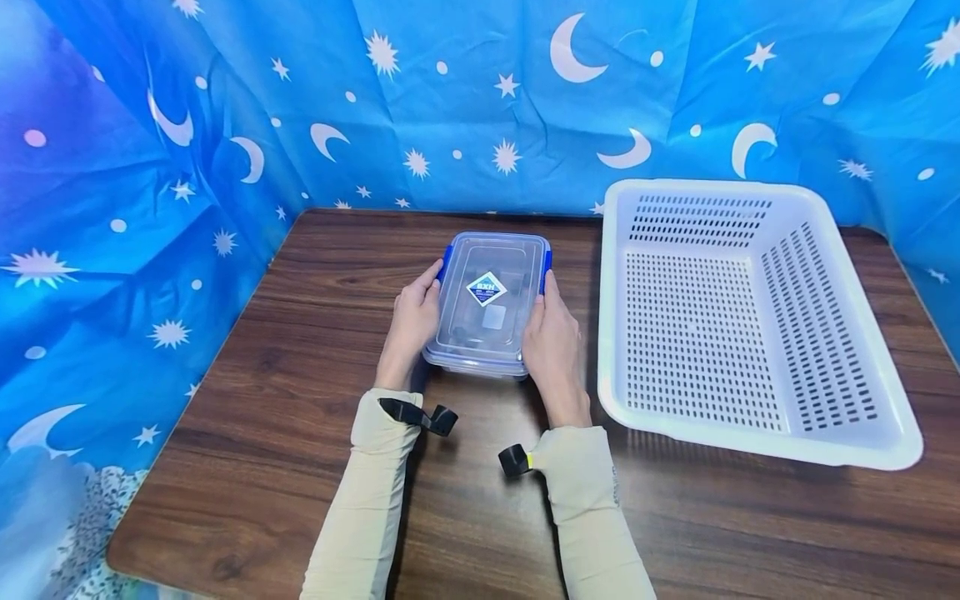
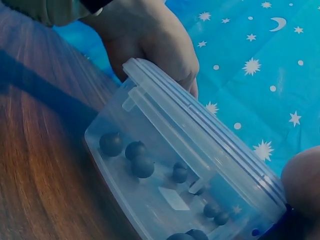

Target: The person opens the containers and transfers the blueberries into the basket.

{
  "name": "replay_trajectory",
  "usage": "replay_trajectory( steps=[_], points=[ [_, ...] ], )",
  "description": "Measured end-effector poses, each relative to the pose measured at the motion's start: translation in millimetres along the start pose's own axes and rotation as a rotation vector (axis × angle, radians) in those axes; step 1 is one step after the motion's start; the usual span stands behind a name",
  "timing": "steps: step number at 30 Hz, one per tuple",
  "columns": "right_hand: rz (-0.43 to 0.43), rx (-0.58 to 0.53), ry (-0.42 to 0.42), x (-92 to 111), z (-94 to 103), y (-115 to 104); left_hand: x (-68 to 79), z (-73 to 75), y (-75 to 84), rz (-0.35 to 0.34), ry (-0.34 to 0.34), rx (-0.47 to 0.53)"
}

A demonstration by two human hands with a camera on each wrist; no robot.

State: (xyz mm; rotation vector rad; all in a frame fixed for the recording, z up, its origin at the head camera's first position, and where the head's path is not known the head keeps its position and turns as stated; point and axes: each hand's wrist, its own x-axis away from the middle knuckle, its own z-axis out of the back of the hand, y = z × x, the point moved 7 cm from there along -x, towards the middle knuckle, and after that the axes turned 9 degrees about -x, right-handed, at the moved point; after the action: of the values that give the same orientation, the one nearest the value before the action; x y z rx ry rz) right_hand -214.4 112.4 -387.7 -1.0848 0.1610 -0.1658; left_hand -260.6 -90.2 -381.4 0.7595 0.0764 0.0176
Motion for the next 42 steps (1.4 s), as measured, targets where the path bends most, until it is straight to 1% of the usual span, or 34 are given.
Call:
replay_trajectory(
  steps=[4,8,12,17,22,28,33,42],
  points=[
    [0.004,-0.060,0.038,-1.6,0.8,2.1,-1.1,1.3,-2.0,0.036,0.024,0.025],
    [0.011,-0.074,0.073,-2.8,1.6,3.1,-0.5,0.7,-4.1,0.069,0.044,0.069],
    [0.000,-0.079,0.106,-2.0,2.0,4.2,0.2,0.6,-6.0,0.086,0.072,0.099],
    [-0.017,-0.092,0.140,-0.1,3.6,3.2,-0.3,1.2,-4.1,0.091,0.099,0.072],
    [-0.016,-0.094,0.171,0.6,4.5,0.8,-0.6,2.3,-1.9,0.091,0.122,0.040],
    [-0.028,-0.097,0.207,-0.3,4.4,3.1,0.0,3.1,-1.9,0.090,0.136,0.037],
    [-0.052,-0.119,0.225,-0.2,4.3,3.6,-0.1,4.0,-1.0,0.089,0.141,0.035],
    [-0.088,-0.136,0.232,0.4,3.3,2.9,0.5,3.5,-0.1,0.114,0.142,0.028]
  ],
)
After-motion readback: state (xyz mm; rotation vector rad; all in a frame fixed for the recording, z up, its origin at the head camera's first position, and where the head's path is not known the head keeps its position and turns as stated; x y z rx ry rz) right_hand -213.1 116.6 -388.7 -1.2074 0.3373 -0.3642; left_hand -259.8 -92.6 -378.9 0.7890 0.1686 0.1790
